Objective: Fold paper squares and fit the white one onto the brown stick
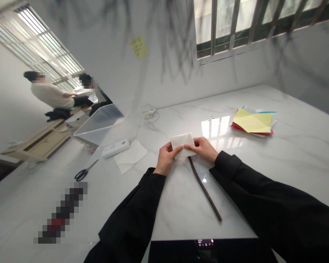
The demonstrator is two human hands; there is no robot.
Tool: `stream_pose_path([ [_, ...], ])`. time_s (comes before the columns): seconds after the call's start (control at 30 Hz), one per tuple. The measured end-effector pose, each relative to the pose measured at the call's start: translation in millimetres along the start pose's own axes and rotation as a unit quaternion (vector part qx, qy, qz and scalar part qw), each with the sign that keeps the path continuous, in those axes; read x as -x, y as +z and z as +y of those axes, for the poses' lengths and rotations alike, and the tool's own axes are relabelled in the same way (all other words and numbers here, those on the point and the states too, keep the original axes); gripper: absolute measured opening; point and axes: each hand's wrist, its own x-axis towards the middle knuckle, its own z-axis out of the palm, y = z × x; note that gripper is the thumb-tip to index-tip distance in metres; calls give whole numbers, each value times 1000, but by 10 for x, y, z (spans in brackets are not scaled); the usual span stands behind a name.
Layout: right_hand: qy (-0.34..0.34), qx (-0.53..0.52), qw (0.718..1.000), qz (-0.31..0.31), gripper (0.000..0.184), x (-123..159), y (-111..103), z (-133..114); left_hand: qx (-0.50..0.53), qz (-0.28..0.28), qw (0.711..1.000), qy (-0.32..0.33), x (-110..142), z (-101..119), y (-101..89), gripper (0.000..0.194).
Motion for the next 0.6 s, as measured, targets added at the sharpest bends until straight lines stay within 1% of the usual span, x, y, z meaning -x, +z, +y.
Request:
stream_pose_path([
  [0.1, 3, 11, 1000, -11, 44, -8, -9, 6, 1, -3, 1000, -4, -1, 0, 0, 59],
  [0.27, 5, 17, 1000, 13, 42, -17, -8, 34, -7, -18, 1000, -2, -12, -3, -23, 57],
  [0.4, 9, 6, 1000, 20, 40, -15, -11, 39, -14, -7, 1000, -4, -15, -14, -39, 54],
  [0.6, 11, 8, 1000, 22, 40, -24, -7, 51, -13, -4, 1000, -2, -15, -27, -34, 56],
])
